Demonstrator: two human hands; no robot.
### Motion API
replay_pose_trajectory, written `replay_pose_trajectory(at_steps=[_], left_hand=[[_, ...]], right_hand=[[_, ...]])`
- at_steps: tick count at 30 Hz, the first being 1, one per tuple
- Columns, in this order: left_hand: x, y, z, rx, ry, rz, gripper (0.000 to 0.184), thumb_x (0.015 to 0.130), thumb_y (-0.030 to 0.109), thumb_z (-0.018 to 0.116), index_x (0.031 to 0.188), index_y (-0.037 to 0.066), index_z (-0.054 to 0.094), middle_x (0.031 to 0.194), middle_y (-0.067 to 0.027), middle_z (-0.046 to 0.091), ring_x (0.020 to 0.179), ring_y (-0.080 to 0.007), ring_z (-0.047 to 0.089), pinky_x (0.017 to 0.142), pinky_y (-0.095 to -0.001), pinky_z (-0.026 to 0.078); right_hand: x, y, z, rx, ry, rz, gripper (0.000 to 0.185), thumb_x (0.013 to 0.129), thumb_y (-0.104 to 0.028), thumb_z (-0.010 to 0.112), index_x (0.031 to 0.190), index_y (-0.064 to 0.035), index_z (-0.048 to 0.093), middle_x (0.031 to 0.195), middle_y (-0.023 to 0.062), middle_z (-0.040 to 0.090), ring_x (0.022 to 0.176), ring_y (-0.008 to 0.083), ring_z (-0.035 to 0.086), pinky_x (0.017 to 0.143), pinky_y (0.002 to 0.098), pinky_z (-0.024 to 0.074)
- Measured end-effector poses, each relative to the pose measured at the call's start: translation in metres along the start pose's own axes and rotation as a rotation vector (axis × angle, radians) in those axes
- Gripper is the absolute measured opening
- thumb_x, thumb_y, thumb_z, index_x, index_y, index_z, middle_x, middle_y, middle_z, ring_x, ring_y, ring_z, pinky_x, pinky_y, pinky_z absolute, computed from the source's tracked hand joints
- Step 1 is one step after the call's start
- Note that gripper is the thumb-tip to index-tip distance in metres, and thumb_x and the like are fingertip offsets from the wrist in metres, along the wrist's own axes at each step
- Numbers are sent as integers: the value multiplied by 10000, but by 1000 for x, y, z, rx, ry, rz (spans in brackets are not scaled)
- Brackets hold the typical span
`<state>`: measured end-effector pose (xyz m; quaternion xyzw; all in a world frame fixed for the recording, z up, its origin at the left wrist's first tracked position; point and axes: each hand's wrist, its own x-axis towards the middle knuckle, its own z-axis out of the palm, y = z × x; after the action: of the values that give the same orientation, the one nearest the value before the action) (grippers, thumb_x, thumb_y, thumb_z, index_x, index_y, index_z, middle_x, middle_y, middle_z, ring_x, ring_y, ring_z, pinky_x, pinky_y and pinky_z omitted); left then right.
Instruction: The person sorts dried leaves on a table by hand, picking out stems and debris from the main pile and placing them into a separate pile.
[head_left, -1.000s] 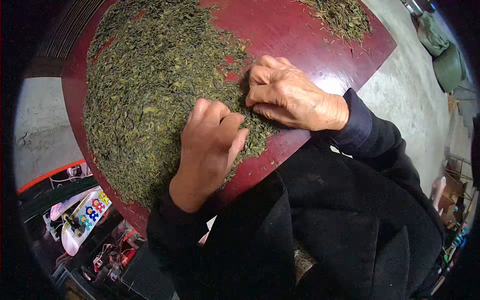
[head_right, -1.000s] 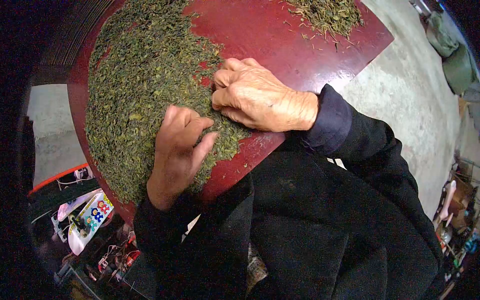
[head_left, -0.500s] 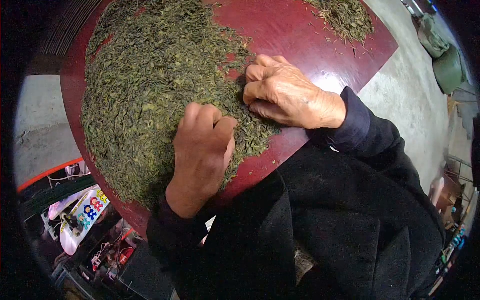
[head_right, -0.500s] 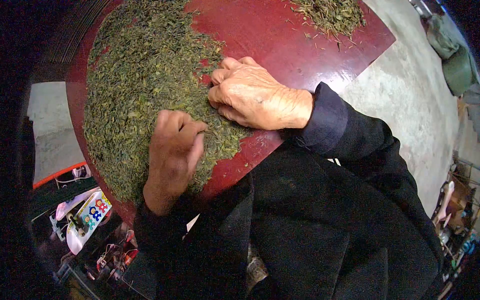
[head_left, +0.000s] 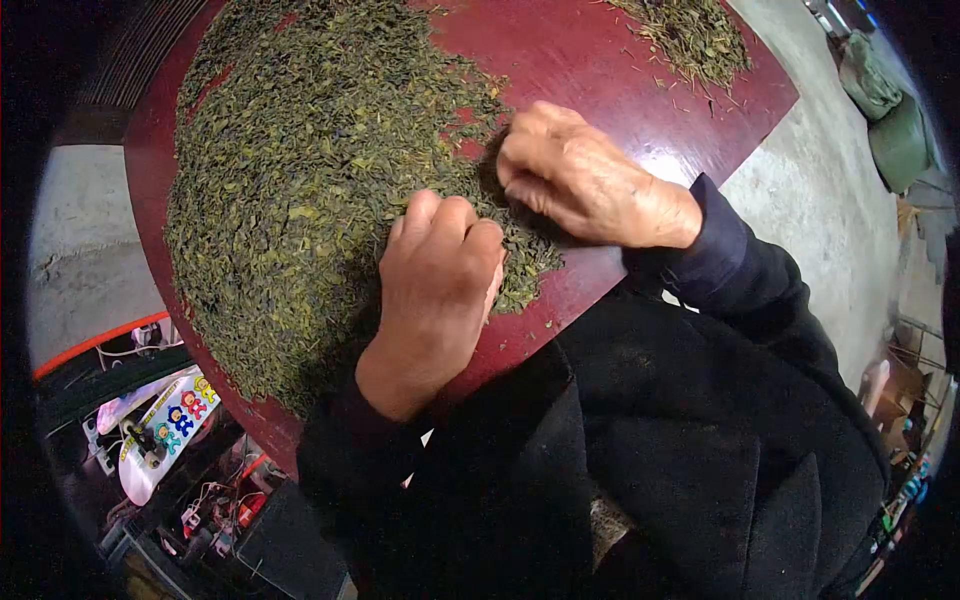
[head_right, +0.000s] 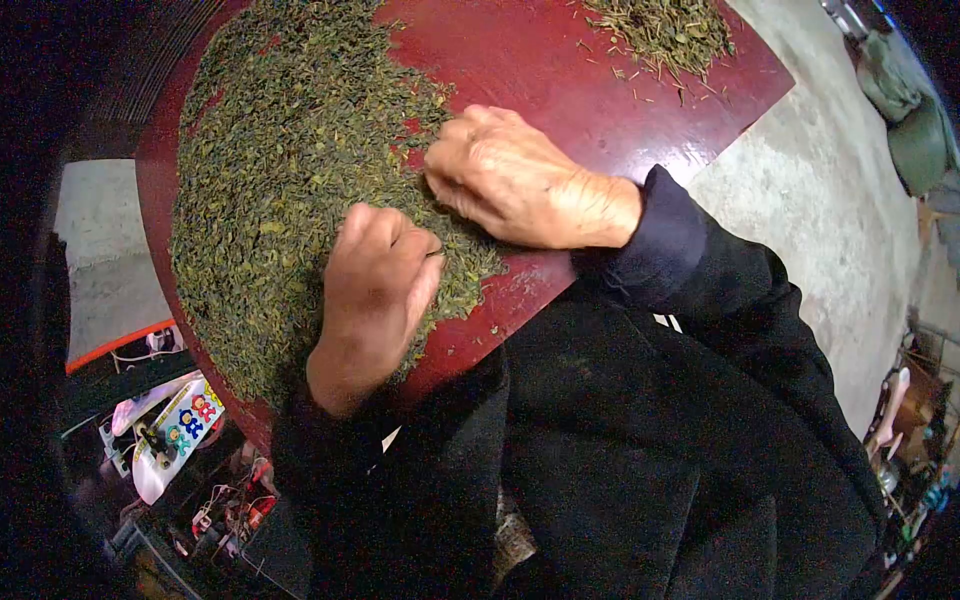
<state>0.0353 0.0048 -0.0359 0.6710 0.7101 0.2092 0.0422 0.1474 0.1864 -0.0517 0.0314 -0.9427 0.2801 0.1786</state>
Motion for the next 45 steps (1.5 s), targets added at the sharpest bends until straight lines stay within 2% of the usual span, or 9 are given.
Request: replay_pose_trajectory(at_steps=[4,13,23,29,34,38,39,43,45], left_hand=[[1,-1,6,29,21,17,213,711,58,696,820,92,516,850,-71,494,801,-263,467,704,-377,428],[-3,-3,-3,-34,19,-11,193,737,46,676,815,96,506,836,-70,487,771,-258,466,692,-375,426],[28,-3,4,45,88,9,72,797,54,648,840,59,591,790,-80,544,741,-263,485,685,-373,436],[34,-1,17,152,96,16,99,750,94,658,760,85,560,759,-84,525,738,-277,501,648,-402,447],[36,-2,19,80,88,52,73,755,99,640,751,79,570,746,-91,535,732,-285,512,645,-404,452],[33,0,12,51,12,-26,37,808,75,623,800,48,599,784,-104,577,716,-269,498,667,-379,436],[32,0,9,51,13,-25,37,808,75,623,800,48,599,784,-104,577,716,-269,498,667,-379,436],[31,-5,-5,-87,19,-87,43,814,53,609,778,34,595,740,-86,565,700,-231,474,654,-342,418],[32,-7,-11,-150,28,-102,47,813,55,608,771,40,593,736,-81,566,691,-231,474,643,-343,415]], right_hand=[[-4,4,-15,130,79,48,48,887,-66,598,879,-50,553,861,67,539,789,232,497,741,332,421],[-7,-10,-34,653,-78,355,68,943,-80,560,895,-35,541,823,45,525,707,177,461,674,302,403],[-8,5,-17,342,67,68,95,954,-95,562,887,-30,548,815,38,538,696,174,462,653,298,403],[-7,3,-18,449,45,109,108,972,-102,552,888,-37,564,818,34,557,695,156,471,653,275,404],[-8,2,-21,810,-25,333,144,968,-142,588,868,-38,592,808,36,625,633,158,488,619,280,430],[-9,4,-25,1119,-72,442,76,978,-71,562,929,-30,603,833,45,595,763,122,565,679,207,442],[-9,5,-24,1118,-71,441,76,978,-71,562,929,-30,603,833,45,595,763,122,565,679,207,442],[-10,10,-16,1631,-36,530,75,972,-77,578,954,-10,607,855,68,613,866,152,643,685,197,487],[-10,11,-16,1691,-48,533,80,973,-80,578,958,-7,606,863,74,617,887,159,651,685,195,494]])
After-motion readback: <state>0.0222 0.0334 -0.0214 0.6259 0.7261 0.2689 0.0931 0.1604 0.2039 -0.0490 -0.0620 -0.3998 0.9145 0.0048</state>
